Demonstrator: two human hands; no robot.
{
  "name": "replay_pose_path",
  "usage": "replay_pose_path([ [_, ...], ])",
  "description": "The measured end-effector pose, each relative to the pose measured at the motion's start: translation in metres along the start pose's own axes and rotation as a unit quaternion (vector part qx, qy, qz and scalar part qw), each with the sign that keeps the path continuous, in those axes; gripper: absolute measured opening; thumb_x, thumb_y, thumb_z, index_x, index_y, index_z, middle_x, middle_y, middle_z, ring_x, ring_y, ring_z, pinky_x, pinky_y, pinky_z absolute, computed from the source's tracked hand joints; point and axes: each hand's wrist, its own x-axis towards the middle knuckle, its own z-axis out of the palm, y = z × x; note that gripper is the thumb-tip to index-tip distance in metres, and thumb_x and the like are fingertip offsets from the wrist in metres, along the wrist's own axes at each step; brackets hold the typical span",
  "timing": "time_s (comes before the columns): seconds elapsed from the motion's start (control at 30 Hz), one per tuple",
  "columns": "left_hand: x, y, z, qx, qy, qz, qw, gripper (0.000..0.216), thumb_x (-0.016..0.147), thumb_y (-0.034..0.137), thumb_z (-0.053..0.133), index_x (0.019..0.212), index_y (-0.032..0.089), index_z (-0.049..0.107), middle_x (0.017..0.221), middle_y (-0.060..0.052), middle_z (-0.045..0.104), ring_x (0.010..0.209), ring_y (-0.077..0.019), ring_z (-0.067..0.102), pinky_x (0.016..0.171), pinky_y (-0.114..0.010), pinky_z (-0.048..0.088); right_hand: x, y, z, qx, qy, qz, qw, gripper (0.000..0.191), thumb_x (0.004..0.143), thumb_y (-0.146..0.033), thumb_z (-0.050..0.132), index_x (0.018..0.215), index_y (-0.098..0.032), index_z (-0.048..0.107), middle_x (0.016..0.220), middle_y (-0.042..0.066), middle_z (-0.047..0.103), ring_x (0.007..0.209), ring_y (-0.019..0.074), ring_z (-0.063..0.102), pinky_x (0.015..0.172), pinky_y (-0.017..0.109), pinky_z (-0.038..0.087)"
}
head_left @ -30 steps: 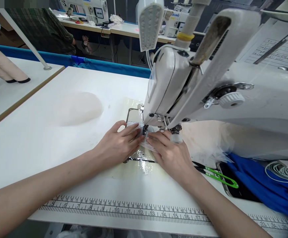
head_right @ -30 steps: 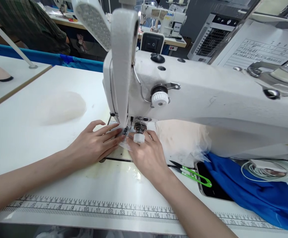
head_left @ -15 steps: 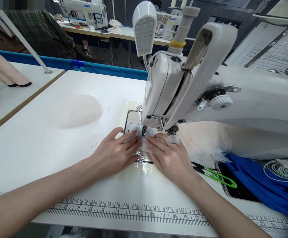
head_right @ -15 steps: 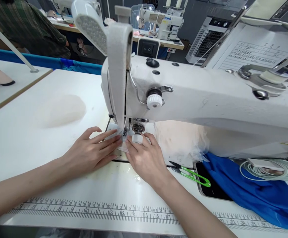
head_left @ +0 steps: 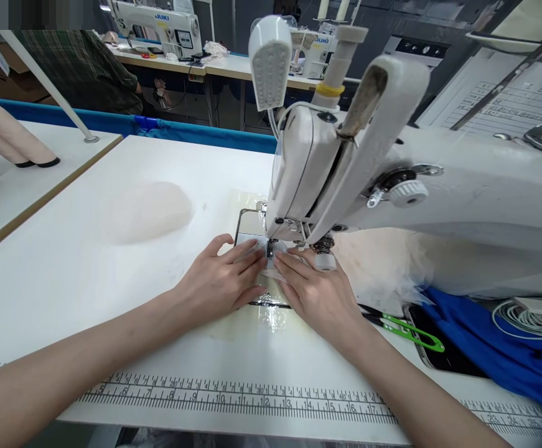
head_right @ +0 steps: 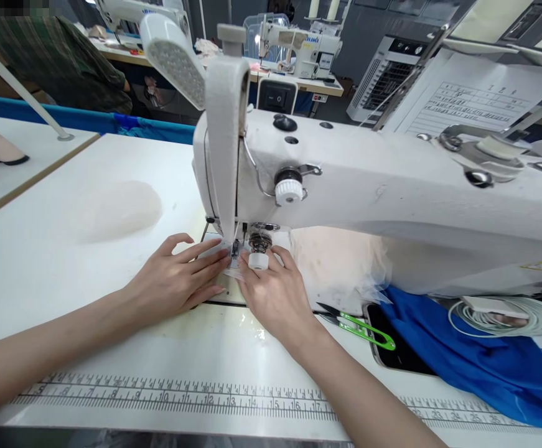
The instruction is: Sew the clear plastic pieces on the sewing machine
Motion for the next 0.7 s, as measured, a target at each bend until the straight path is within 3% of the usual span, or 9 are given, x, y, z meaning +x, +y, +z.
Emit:
replay_pose_path([
  [0.43, 0.0029, -0.0026, 0.0009, -0.005, -0.01, -0.004, 1.0, 0.035, 0.099, 0.036, 0.044, 0.116, 0.012, 0.064, 0.119, -0.008, 0.069, 0.118, -0.0231, 0.059, 0.094, -0.041, 0.037, 0.0031, 0.0012, 0.0016, -0.023, -0.027, 0.016, 0.999, 0.027, 0.096, -0.025, 0.051, 0.114, -0.015, 0.068, 0.112, 0.006, 0.072, 0.1, 0.0228, 0.064, 0.099, 0.041, 0.038],
  [0.7, 0.0026, -0.0014, -0.0002, -0.007, -0.015, -0.01, 1.0, 0.034, 0.098, 0.036, 0.045, 0.118, 0.016, 0.064, 0.118, -0.007, 0.069, 0.118, -0.0239, 0.058, 0.095, -0.042, 0.038, 0.0039, -0.0002, -0.001, -0.028, -0.037, 0.022, 0.999, 0.03, 0.097, -0.026, 0.048, 0.115, -0.014, 0.068, 0.096, 0.009, 0.076, 0.095, 0.0222, 0.065, 0.096, 0.04, 0.04],
])
